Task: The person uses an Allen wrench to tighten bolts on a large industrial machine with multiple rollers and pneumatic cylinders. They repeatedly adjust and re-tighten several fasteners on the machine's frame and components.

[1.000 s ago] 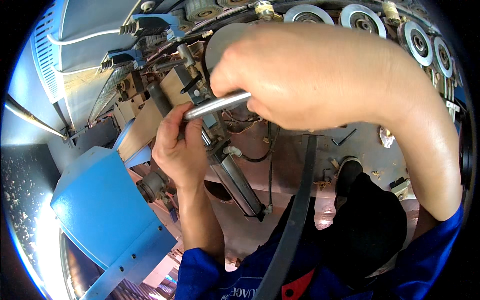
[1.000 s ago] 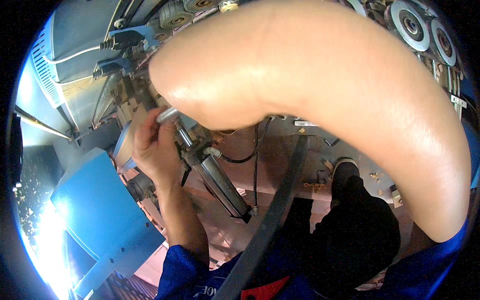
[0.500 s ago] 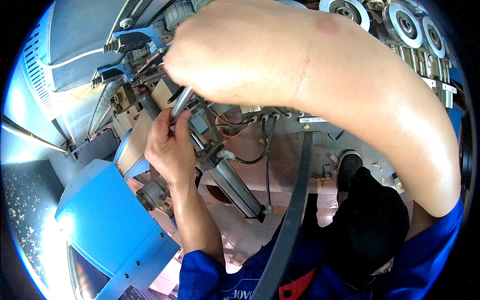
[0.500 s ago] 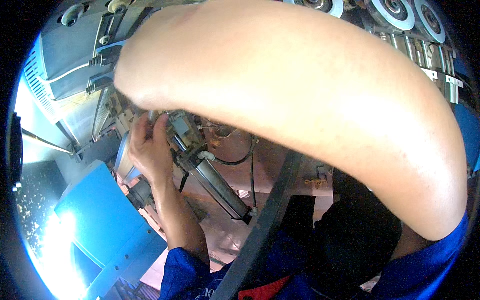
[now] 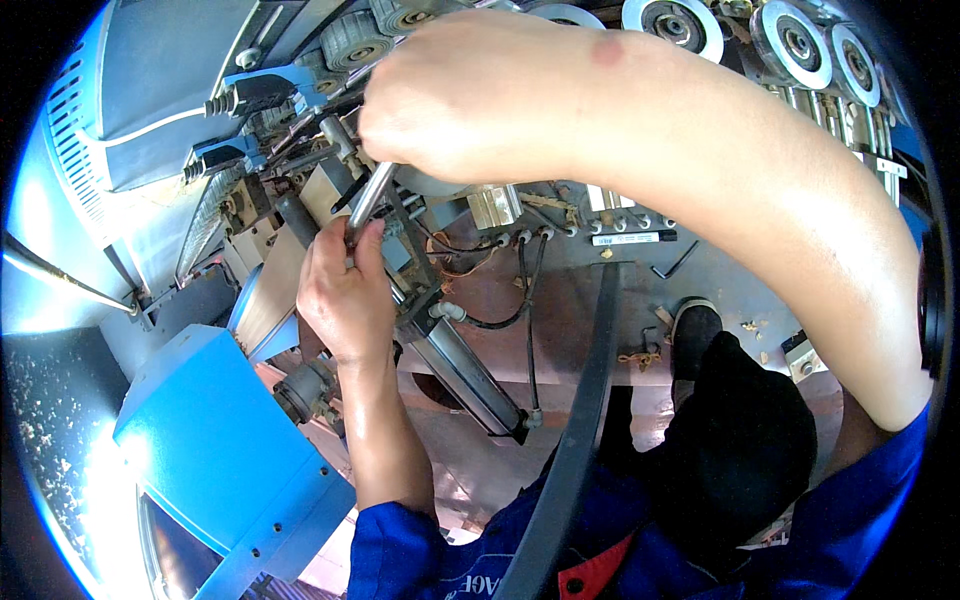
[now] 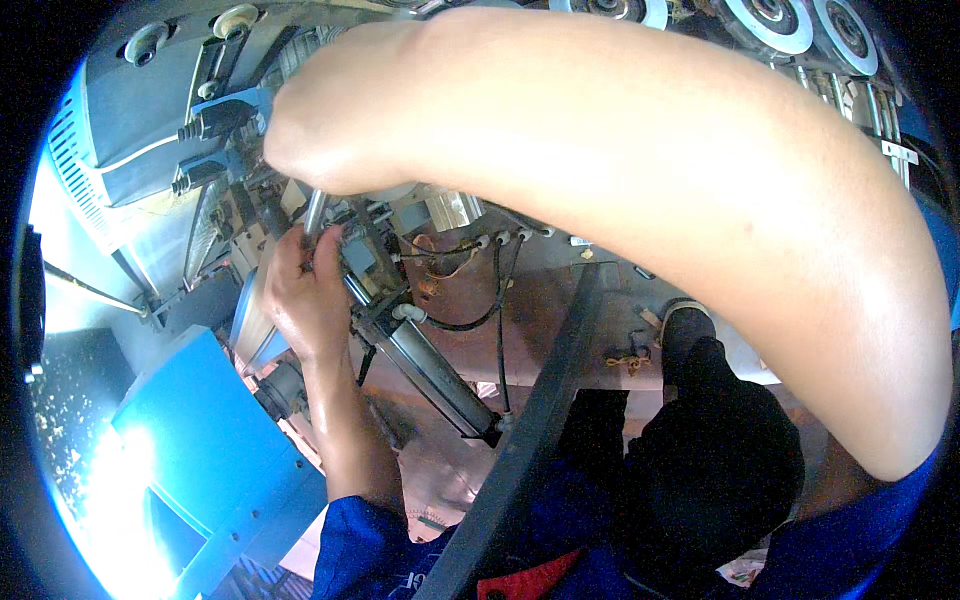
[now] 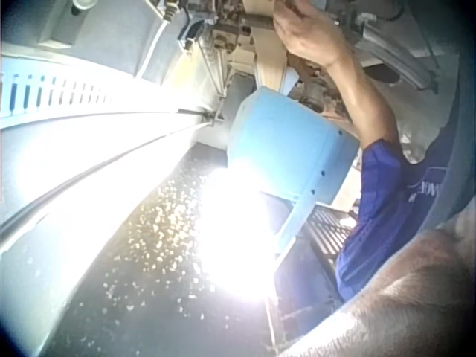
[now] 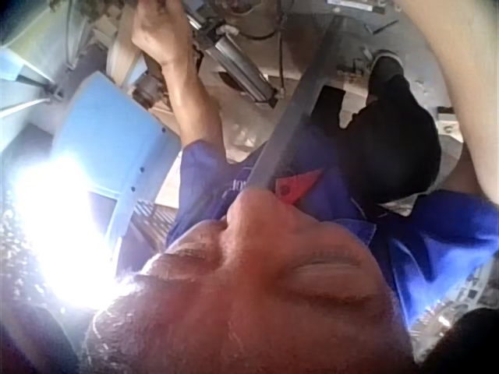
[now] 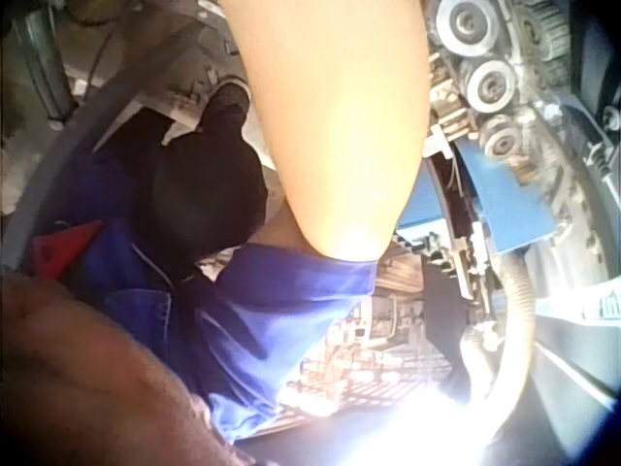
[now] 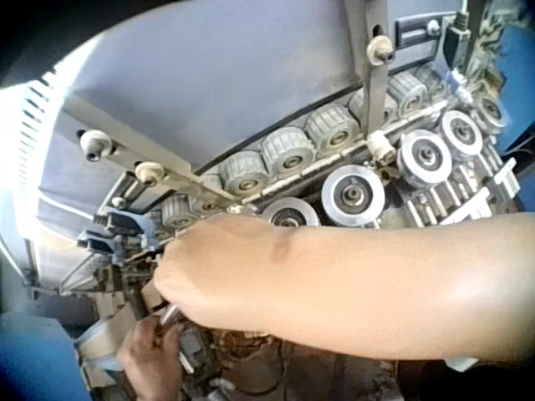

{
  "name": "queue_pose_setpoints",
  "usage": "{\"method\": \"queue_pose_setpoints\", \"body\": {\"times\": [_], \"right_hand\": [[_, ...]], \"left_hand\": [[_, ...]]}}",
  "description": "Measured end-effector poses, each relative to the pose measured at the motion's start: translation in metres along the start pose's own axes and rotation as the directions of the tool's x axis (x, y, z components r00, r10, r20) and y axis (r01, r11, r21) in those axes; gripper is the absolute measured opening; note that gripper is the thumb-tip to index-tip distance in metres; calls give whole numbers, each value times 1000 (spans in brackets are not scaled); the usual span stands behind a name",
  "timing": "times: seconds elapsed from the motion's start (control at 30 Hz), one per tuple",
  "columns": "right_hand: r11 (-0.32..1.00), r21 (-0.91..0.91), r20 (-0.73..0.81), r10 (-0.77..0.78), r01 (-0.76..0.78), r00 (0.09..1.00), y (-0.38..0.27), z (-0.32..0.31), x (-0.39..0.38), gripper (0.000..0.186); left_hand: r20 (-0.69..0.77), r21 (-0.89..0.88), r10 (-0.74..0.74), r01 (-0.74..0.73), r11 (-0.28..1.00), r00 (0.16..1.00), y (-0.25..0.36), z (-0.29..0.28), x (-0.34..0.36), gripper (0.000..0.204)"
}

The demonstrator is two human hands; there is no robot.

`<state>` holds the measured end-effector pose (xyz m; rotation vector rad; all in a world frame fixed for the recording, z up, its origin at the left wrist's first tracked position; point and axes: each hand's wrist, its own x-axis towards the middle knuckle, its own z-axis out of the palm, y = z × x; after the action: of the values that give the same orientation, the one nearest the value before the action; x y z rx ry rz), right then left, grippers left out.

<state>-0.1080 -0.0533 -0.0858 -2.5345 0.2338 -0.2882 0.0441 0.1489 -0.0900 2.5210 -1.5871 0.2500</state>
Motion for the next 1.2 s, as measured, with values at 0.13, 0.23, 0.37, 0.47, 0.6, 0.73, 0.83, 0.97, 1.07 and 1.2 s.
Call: {"method": "queue_pose_setpoints", "body": {"times": [0.13, 0.23, 0.37, 0.47, 0.6, 0.73, 0.83, 0.97, 1.07, 1.2], "right_hand": [[1000, -10, 16, -1, 1, 1000, -3, 3, 1, 23], [1000, 26, 14, -17, 17, 1000, -11, 7, -17, 21], [958, 262, 15, 114, -114, 993, -40, 25, -52, 18], [874, 434, 120, 186, -220, 975, -66, 42, -72, 24], [672, 643, 212, 305, -368, 928, -91, 82, -77, 21], [605, 719, 173, 321, -342, 931, -89, 80, -76, 16], [704, 653, 120, 264, -277, 957, -72, 61, -82, 16], [858, 486, 116, 127, -168, 985, -42, 10, -74, 15], [910, 343, 218, 165, -233, 962, -21, 15, -44, 16], [985, 60, 264, 138, -159, 955, -13, -9, -15, 16]], "left_hand": [[47, 9, -63, 63, 998, 997, 6, 1, 2, 19], [42, 9, -14, 14, 1000, 999, 1, 0, 1, 16], [27, 4, 73, -74, 997, 997, -7, 1, -2, 18], [102, -33, 44, -41, 999, 994, -5, 1, -1, 19], [70, 19, 79, -80, 997, 994, 6, 1, -1, 22], [65, -12, 93, -92, 996, 994, -1, 0, -3, 24], [31, -47, 70, -69, 997, 997, -3, -5, -7, 27], [-10, -38, 32, -33, 999, 999, 4, -16, -10, 26], [12, -49, 3, -3, 999, 1000, 4, -8, -4, 22], [36, -35, -118, 119, 992, 992, 3, -2, -5, 17]]}}
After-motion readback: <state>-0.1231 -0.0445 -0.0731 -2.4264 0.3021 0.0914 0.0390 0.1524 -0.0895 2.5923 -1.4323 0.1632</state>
